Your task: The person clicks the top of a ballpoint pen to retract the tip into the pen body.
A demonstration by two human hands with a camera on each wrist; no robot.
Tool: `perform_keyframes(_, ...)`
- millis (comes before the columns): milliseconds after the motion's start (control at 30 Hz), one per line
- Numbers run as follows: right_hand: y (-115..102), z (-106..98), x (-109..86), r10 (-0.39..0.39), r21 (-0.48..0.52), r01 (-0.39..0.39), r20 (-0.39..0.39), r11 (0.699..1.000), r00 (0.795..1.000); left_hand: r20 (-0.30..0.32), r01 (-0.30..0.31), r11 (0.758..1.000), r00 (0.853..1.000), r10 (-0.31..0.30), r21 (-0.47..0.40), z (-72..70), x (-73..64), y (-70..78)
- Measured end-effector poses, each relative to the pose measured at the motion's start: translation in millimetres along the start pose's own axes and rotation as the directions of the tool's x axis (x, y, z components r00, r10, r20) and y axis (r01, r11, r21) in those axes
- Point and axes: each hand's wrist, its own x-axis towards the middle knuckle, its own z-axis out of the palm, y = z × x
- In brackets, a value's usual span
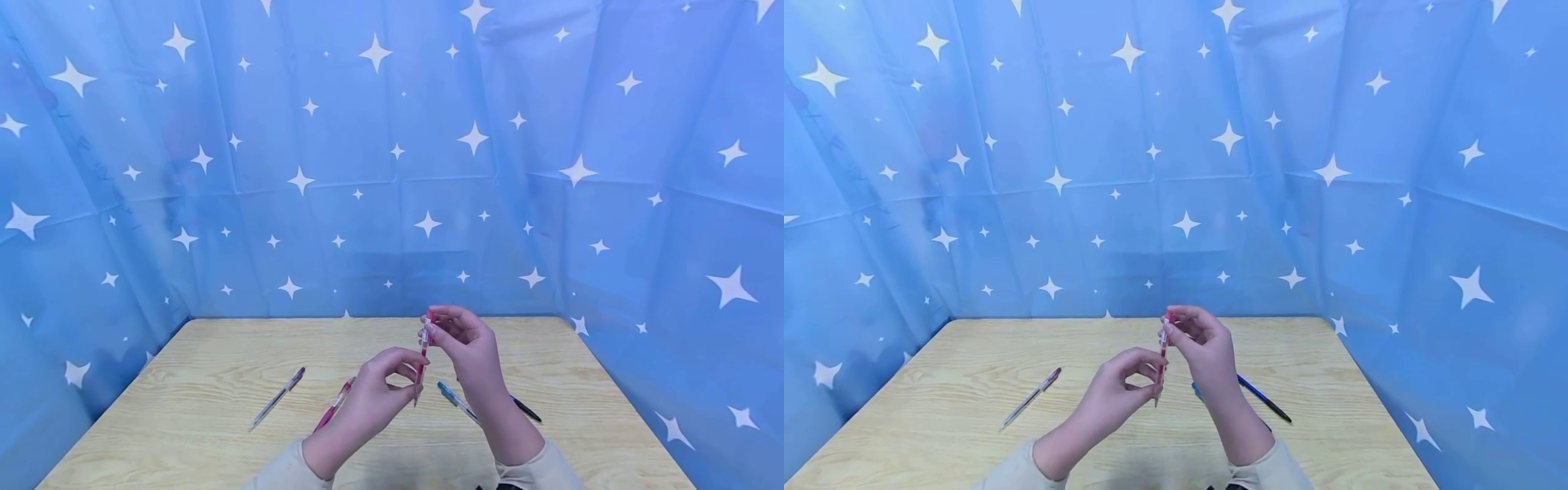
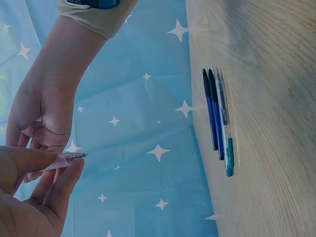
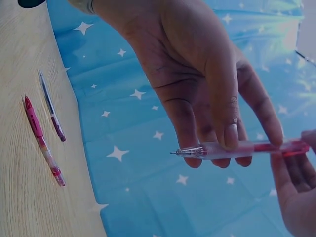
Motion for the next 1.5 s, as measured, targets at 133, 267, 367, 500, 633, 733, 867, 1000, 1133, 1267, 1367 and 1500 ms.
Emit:
perform_keyframes(133, -1, 0, -1.9, -0.001, -0.003, 0.001, -0.009, 1.0, 1.0, -0.006, 0.005, 1.0, 1.0, -0.005, 0.004, 0.9, -0.8, 1.5)
perform_keyframes(267, -2, 0, -3.2, -0.005, -0.002, 0.005, -0.02, 1.0, 1.0, -0.012, -0.001, 1.0, 1.0, 0.001, 0.018, 1.4, -0.8, 2.9)
perform_keyframes(367, -3, 0, -3.5, -0.025, 0.019, 0.026, -0.018, 0.999, 1.0, -0.016, -0.008, 1.0, 1.0, 0.008, 0.023, 1.6, -0.2, 4.2)
perform_keyframes(500, -2, 1, -4.6, -0.059, 0.052, 0.06, -0.028, 0.997, 0.998, -0.017, -0.004, 1.0, 1.0, 0.004, 0.022, 1.5, 0.0, 6.8)
perform_keyframes(633, 0, 2, -5.3, -0.095, 0.073, 0.097, -0.039, 0.993, 0.995, -0.02, -0.011, 1.0, 1.0, 0.011, 0.024, 0.7, -0.5, 9.1)
perform_keyframes(733, 2, 2, -5.6, -0.112, 0.076, 0.115, -0.035, 0.99, 0.993, -0.019, -0.009, 1.0, 1.0, 0.009, 0.022, 0.6, -1.6, 10.1)
perform_keyframes(867, 5, 3, -5.4, -0.124, 0.08, 0.125, -0.017, 0.989, 0.992, -0.022, -0.001, 1.0, 1.0, 0.002, 0.019, 0.0, -2.5, 10.2)
perform_keyframes(1000, 6, 4, -4.8, -0.136, 0.088, 0.136, -0.003, 0.987, 0.991, -0.025, -0.005, 1.0, 1.0, 0.005, 0.02, -0.9, -2.2, 9.4)
perform_keyframes(1133, 6, 5, -4.7, -0.142, 0.093, 0.141, 0.002, 0.986, 0.99, -0.022, -0.002, 1.0, 1.0, 0.003, 0.014, -0.8, -2.3, 9.0)
perform_keyframes(1267, 6, 4, -3.9, -0.129, 0.093, 0.127, 0.008, 0.988, 0.992, -0.01, 0.006, 1.0, 1.0, -0.006, 0.003, -1.1, -2.2, 9.1)
perform_keyframes(1367, 5, 2, -3.0, -0.112, 0.072, 0.111, 0.006, 0.991, 0.994, 0.004, 0.013, 1.0, 1.0, -0.013, 0.013, -1.9, -1.7, 8.6)
perform_keyframes(1500, 5, 0, -1.6, -0.091, 0.019, 0.091, 0.017, 0.996, 0.996, 0.012, 0.001, 0.999, 1.0, -0.002, 0.047, -4.2, -0.8, 5.3)
